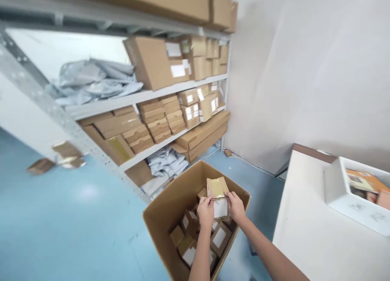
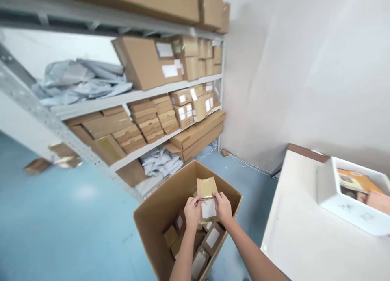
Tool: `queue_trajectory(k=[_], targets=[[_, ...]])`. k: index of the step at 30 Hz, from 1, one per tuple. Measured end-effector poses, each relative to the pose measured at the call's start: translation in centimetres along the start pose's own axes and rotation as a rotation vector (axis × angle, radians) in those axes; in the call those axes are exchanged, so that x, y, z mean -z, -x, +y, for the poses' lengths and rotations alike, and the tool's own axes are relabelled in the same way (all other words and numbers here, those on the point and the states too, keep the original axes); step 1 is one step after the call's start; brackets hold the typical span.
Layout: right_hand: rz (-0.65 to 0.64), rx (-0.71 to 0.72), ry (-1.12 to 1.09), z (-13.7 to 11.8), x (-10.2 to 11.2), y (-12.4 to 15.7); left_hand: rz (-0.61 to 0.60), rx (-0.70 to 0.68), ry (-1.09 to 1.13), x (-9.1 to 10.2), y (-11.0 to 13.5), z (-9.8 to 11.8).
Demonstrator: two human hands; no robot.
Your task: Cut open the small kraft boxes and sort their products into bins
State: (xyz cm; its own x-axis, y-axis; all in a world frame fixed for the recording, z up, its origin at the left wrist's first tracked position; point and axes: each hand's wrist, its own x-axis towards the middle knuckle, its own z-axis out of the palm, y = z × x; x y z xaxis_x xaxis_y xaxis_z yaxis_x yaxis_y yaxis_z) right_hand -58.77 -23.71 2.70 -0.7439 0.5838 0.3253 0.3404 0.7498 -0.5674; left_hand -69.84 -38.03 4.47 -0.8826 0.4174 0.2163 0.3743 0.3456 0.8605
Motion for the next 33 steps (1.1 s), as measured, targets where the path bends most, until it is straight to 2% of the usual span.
queue_trajectory(k=[4,7,10,13,15,17,19,21,24,26,29,31,33], targets=[[0.094,-0.08,0.037,2.3,9.4,1.6,-0.115,-0.108,0.078,-3.6,3.1,7.2],[0.145,-0.191,0.076,5.3,16.8,4.5,-0.185,-0.159,0.111,-8.1,6.7,12.6],[0.21,-0.302,0.1,10.0,23.8,9.3,-0.305,-0.217,0.181,-14.1,11.2,17.9],[0.268,-0.435,0.109,15.5,30.4,15.5,-0.44,-0.265,0.198,-21.0,16.6,23.0],[0.297,-0.519,0.092,19.1,34.2,19.8,-0.514,-0.275,0.175,-25.5,20.5,26.0],[0.328,-0.588,0.054,22.3,37.1,23.7,-0.579,-0.285,0.147,-29.5,24.2,28.4],[0.378,-0.64,0.005,25.2,38.8,27.2,-0.625,-0.304,0.129,-32.9,27.7,30.2],[0.438,-0.661,-0.06,27.6,39.3,30.2,-0.658,-0.321,0.118,-35.7,30.9,31.1],[0.52,-0.713,-0.172,30.3,38.0,33.9,-0.739,-0.324,0.066,-38.5,35.0,30.9],[0.54,-0.814,-0.246,31.5,36.5,36.0,-0.81,-0.313,0.002,-39.6,37.0,30.0],[0.543,-1.013,-0.355,32.8,35.1,38.3,-0.885,-0.26,-0.137,-40.6,37.8,28.3],[0.544,-1.119,-0.412,33.7,35.0,38.7,-0.934,-0.2,-0.248,-41.5,36.8,27.4],[0.518,-1.188,-0.436,34.7,35.6,38.0,-1.009,-0.145,-0.303,-42.9,35.2,27.1]])
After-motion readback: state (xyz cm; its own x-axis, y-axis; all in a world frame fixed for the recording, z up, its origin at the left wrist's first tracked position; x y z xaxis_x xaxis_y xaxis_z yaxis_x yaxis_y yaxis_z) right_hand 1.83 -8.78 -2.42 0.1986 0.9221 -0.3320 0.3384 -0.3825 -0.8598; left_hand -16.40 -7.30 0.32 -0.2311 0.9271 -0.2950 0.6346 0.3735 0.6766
